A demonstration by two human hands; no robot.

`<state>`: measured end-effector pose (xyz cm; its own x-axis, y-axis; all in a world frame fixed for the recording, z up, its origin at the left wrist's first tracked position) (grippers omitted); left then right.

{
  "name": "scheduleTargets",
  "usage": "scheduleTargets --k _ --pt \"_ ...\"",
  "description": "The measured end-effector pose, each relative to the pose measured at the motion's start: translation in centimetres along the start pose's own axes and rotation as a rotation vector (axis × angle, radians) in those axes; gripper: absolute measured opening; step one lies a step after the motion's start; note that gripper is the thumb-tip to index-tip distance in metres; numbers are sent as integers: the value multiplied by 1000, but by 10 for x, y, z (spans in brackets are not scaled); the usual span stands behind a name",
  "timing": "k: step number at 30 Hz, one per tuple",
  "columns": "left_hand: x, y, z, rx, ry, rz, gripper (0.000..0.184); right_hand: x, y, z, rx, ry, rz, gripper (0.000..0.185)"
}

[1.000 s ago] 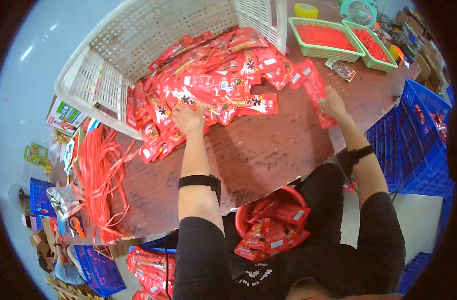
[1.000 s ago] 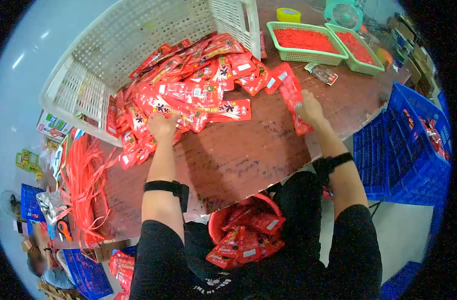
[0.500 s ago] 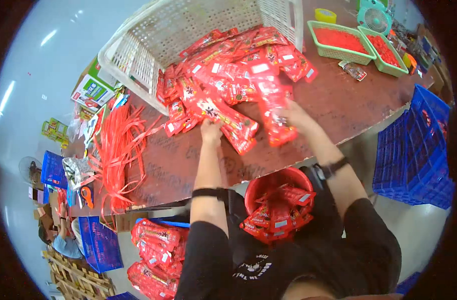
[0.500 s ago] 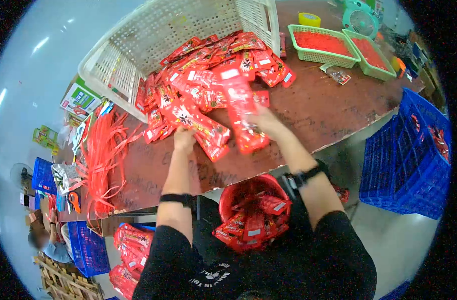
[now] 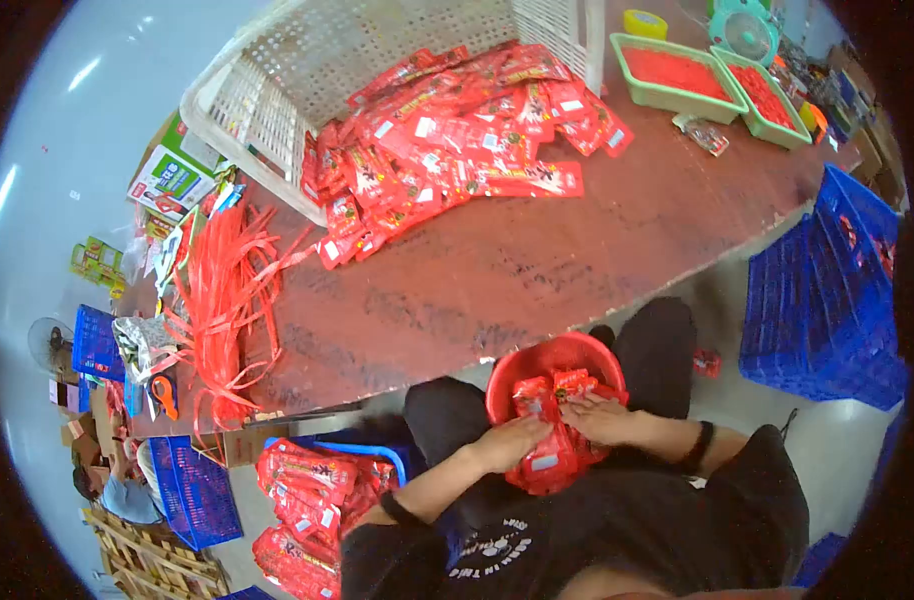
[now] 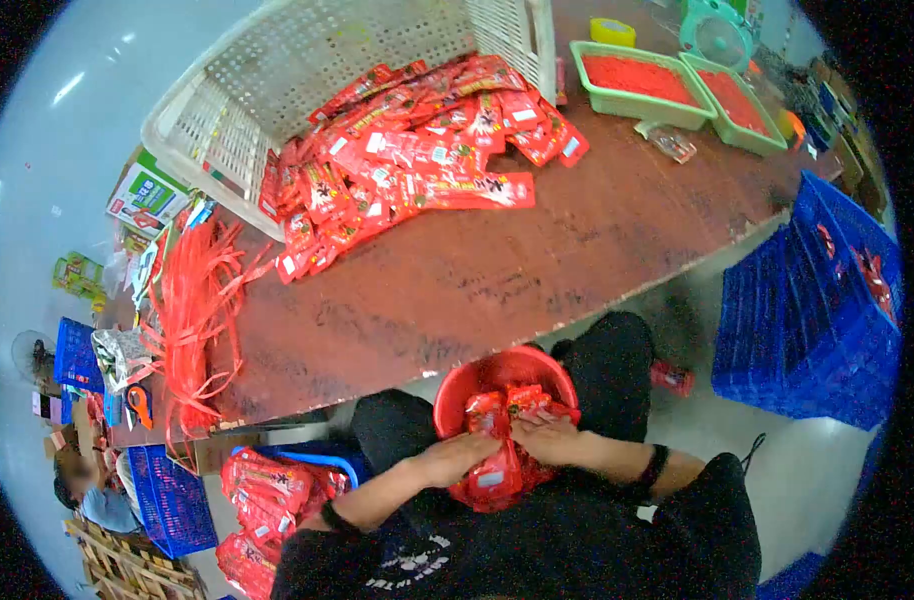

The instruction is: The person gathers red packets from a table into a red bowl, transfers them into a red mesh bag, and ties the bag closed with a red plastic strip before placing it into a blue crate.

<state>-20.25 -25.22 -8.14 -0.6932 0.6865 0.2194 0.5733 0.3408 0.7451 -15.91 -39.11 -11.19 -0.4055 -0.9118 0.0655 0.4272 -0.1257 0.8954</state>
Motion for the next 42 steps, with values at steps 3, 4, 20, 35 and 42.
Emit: scheduleTargets --k 3,4,20,35,42 --pt "-10 149 -15 148 -9 89 33 -52 139 3 -351 130 692 51" --pt "-7 201 13 38 28 -262 32 -91 191 -7 -359 228 280 57" --pt "43 248 175 -476 840 -700 63 -247 202 -111 135 -194 -12 98" --pt "125 249 195 183 1031 -1280 28 -229 202 -85 -784 -381 -255 46" --pt "79 235 176 -58 1114 -1323 45 -273 156 2 -30 -459 -331 57"
Point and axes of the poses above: each hand's wrist, its own x-axis away from the middle knuckle, its own y-axis out of the back of the hand, z = x × y, the point moved 6 cm from there along -x, towards the middle knuckle, and after that the axes turned 1 degree about -x, right-handed, at the moved point
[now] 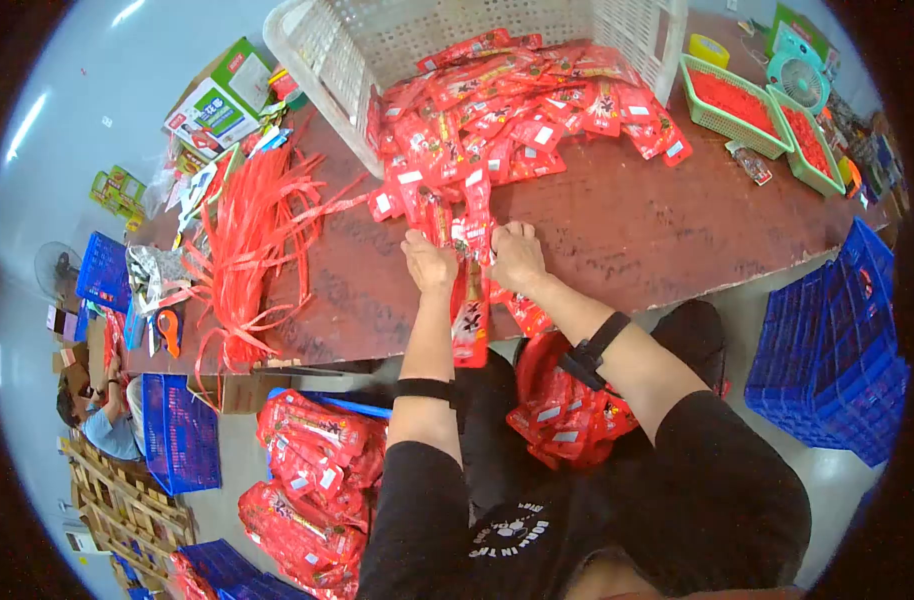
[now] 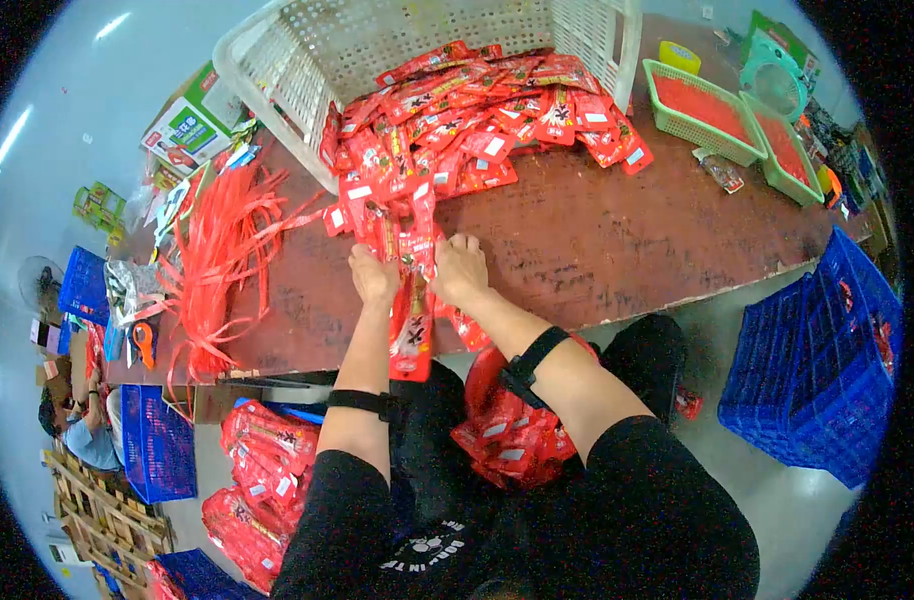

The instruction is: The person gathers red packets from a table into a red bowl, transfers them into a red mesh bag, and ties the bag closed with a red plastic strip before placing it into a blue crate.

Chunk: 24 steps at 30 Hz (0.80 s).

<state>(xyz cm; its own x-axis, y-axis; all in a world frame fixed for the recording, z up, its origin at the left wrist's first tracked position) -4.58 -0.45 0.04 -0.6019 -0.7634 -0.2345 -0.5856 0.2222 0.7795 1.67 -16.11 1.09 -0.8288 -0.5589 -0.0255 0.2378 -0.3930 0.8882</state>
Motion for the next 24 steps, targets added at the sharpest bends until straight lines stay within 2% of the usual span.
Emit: scheduleTargets --k 1,2,3,5,6,7,8,9,10,11,12,13,15,16,17,18,19,21,22,23,24 --pt "11 6 -4 205 3 13 51 -1 -1 -7 -113 -5 36 57" --pt "24 6 -5 383 109 88 63 2 -3 -14 -229 -18 69 57" --pt "40 6 -11 380 111 100 63 8 1 -19 -230 -29 73 57" --pt "80 14 -20 649 44 -157 76 23 17 -34 -554 -124 -21 59" --pt "95 2 -23 743 44 -79 81 32 16 -42 -642 -204 -118 59" --pt "105 -10 -29 842 40 -6 87 35 20 -49 -637 -213 -122 59" --pt "113 -13 -33 847 -15 -102 71 39 18 -52 -868 -157 4 55" --pt "120 -11 -36 846 -5 -77 71 48 17 -55 -1100 -109 133 52" --pt "124 -11 -40 1155 67 107 59 62 27 -65 -1227 -230 144 43" --pt "132 -10 -45 1456 159 298 47 76 47 -72 -1237 -186 88 39" --pt "143 -3 -40 1429 198 352 36 89 63 -82 -1317 -37 -26 32" --pt "156 12 -46 1372 219 401 31 109 81 -91 -1235 -79 -46 24" --pt "181 16 -38 1012 -119 415 24 156 90 -101 -1396 -160 52 19" --pt "201 -13 -17 1319 259 692 23 169 81 -105 -1429 101 -27 16" --pt "230 -39 -6 1591 671 964 23 187 62 -115 -1210 256 -40 13" --pt "243 -30 -21 1151 -53 847 31 207 43 -125 -999 402 -83 10" --pt "261 -41 -19 954 -147 1024 48 222 22 -130 -752 303 -23 8" --pt "270 -54 -22 458 -316 1162 63 254 -1 -129 -136 419 216 33" --pt "271 -54 -25 456 -312 1166 63 269 -19 -131 -81 334 308 37" --pt "277 -55 -35 269 -564 1245 70 277 -35 -135 -23 256 390 41" --pt "278 -58 -42 64 -819 1291 78 281 -38 -131 37 300 501 41"
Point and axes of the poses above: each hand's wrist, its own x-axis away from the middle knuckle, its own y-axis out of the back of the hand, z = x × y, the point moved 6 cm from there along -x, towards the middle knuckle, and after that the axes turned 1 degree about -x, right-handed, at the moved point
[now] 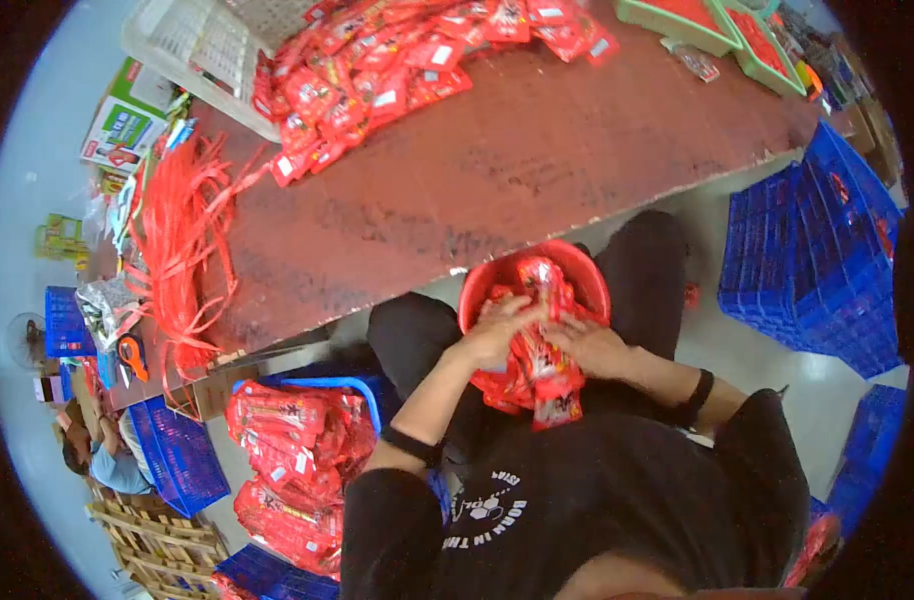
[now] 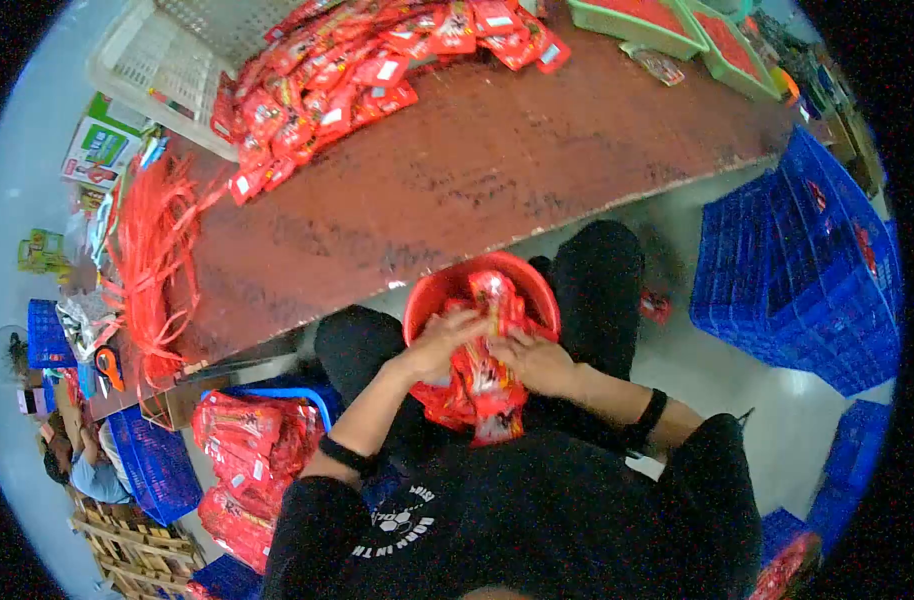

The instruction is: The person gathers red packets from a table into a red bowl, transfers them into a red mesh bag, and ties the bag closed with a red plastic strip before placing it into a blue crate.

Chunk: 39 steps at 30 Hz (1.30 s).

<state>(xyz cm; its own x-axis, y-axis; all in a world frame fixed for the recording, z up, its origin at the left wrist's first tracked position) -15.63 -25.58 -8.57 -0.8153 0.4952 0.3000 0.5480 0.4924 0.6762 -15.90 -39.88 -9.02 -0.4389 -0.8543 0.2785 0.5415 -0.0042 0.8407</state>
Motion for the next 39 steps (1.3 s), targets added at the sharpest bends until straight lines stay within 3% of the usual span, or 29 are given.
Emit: scheduleTargets --k 1,2,3,4,5,6,7,8,9,10,11,12,13,15,16,17,18,20,22,25,27,29,31,32,33,35,37,39 --pt "-5 3 0 -16 8 -13 78 3 0 4 50 34 123 40" --pt "-12 -8 -1 -156 -23 230 73 5 12 8 208 213 211 40" --pt "-14 -12 5 -298 -44 471 69 -2 36 10 120 271 394 39" --pt "-12 7 2 -338 -89 397 65 -20 84 12 -104 287 472 39" --pt "-11 30 -9 -375 -137 323 61 -44 141 10 -296 299 334 38" --pt "-11 75 -26 -396 -237 200 59 -71 201 7 -422 282 45 37" --pt "-14 124 -26 42 -272 38 52 -102 253 1 -453 238 -261 36" --pt "-12 185 -23 187 -198 -131 39 -138 294 -11 -496 146 -448 41" --pt "-7 244 -6 -235 -197 -497 34 -174 324 -21 -80 250 -610 53" --pt "-8 294 31 -235 -41 -732 30 -215 344 -29 240 166 -647 59" --pt "2 339 71 -30 147 -1142 38 -255 361 -36 554 70 -675 66" --pt "3 374 100 -144 314 -1241 58 -290 380 -52 691 19 -787 68" --pt "-8 391 121 -164 302 -1259 58 -325 396 -67 828 -38 -896 70" --pt "-30 394 184 -11 832 -1056 76 -369 412 -99 850 -150 -920 70" --pt "-46 377 177 -242 988 -836 81 -385 409 -116 712 -241 -746 69" --pt "-50 367 186 -239 996 -826 81 -398 399 -134 571 -325 -561 67" --pt "-55 357 185 -380 865 -874 81 -398 396 -129 606 -200 -751 57" --pt "-46 334 182 -544 628 -898 79 -388 375 -136 582 -100 -747 50" --pt "-25 308 169 -550 576 -840 77 -357 354 -121 599 111 -835 37" --pt "2 268 137 -556 519 -755 70 -289 304 -102 550 163 -810 37" --pt "12 247 134 -429 494 -779 65 -251 263 -96 558 161 -713 37" --pt "12 241 121 -497 435 -878 56 -215 247 -87 520 70 -593 45" --pt "10 245 112 -260 569 -944 55 -191 243 -67 641 -14 -353 58" --pt "12 251 104 12 608 -1023 64 -178 248 -54 520 -132 -37 71" --pt "8 249 103 11 606 -1017 64 -185 248 -50 516 -137 -37 71" --pt "5 248 107 -6 678 -1141 74 -203 267 -47 -8 13 -528 74" --pt "20 251 97 55 789 -1083 64 -224 237 -45 170 -35 -484 69" --pt "37 238 109 219 635 -809 46 -230 231 -28 340 -63 -429 65"
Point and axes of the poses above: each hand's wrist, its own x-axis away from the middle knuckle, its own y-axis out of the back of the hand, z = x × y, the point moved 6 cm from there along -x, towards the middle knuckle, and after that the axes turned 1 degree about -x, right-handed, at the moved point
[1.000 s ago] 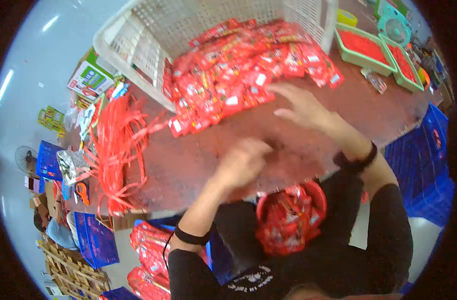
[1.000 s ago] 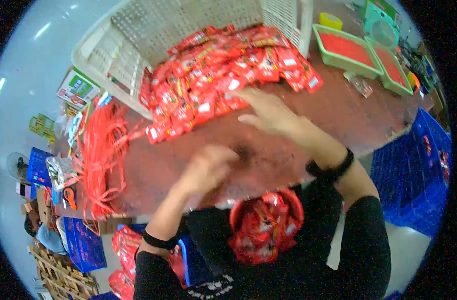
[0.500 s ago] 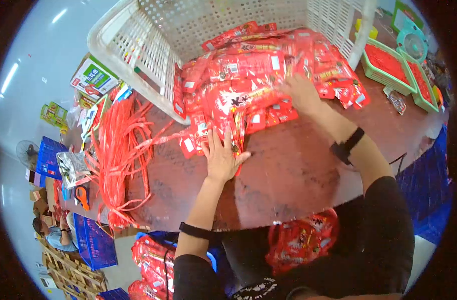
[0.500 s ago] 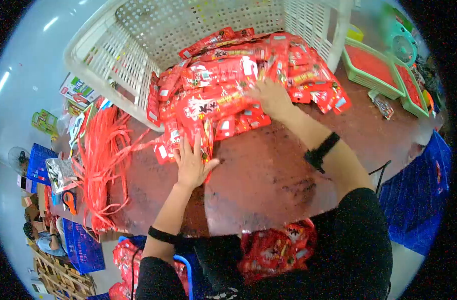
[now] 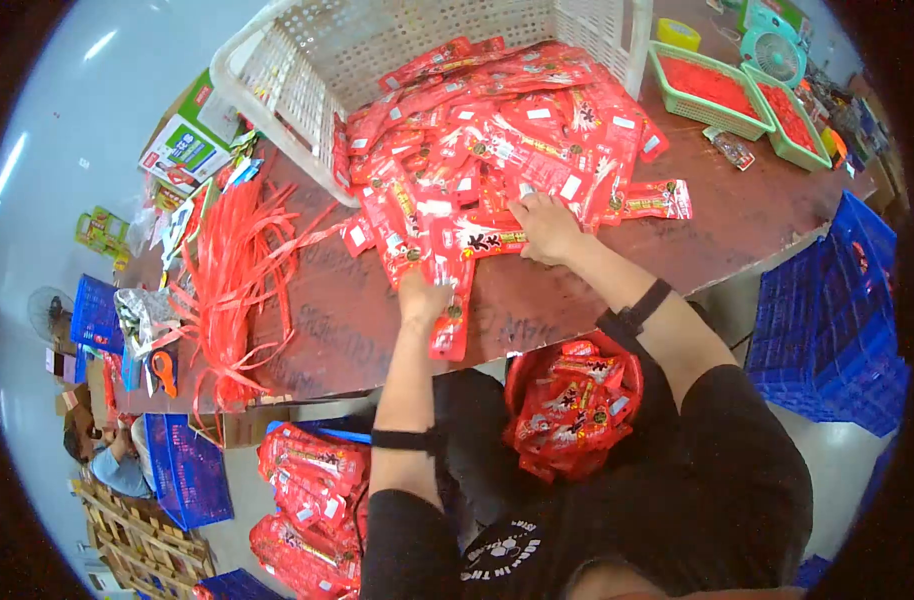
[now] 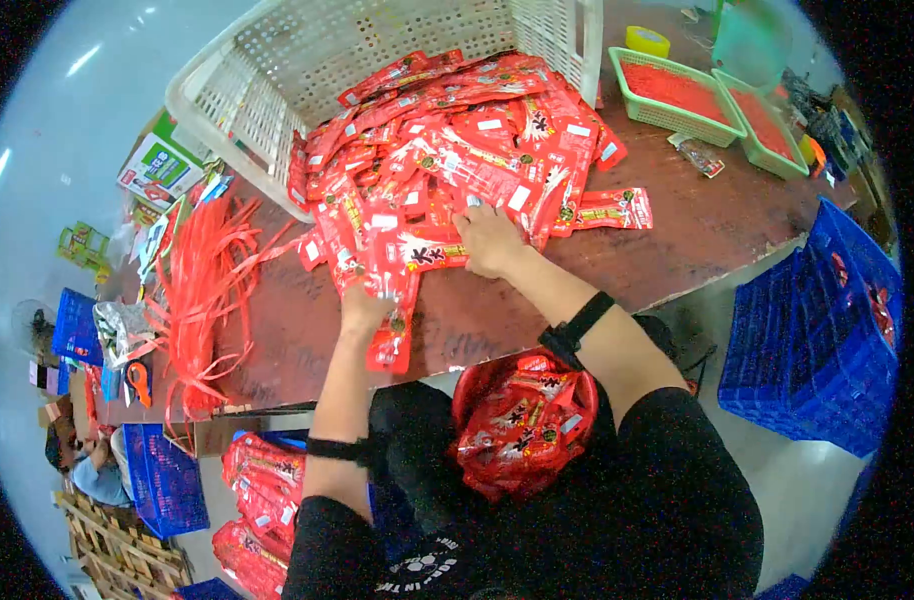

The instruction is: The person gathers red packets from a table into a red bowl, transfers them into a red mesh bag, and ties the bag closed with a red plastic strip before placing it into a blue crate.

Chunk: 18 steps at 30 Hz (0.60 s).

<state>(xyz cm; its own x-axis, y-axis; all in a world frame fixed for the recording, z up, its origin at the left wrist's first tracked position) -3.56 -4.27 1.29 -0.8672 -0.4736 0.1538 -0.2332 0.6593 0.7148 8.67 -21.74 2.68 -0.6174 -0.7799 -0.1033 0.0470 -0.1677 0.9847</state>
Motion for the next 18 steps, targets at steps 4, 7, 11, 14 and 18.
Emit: scheduleTargets --k 4,7,11,14,18 --pt "35 37 74 365 149 12 22 12 3 25 -7 87 120 38" --pt "33 76 63 749 268 -124 23 9 -3 39 39 305 99 24" --pt "-64 70 48 513 43 -262 34 3 0 41 -122 151 377 26" --pt "-129 41 80 -251 -91 -497 38 -6 32 -1 -181 -207 40 26" --pt "-59 68 83 557 61 -303 22 -23 6 -46 170 -219 -54 28"
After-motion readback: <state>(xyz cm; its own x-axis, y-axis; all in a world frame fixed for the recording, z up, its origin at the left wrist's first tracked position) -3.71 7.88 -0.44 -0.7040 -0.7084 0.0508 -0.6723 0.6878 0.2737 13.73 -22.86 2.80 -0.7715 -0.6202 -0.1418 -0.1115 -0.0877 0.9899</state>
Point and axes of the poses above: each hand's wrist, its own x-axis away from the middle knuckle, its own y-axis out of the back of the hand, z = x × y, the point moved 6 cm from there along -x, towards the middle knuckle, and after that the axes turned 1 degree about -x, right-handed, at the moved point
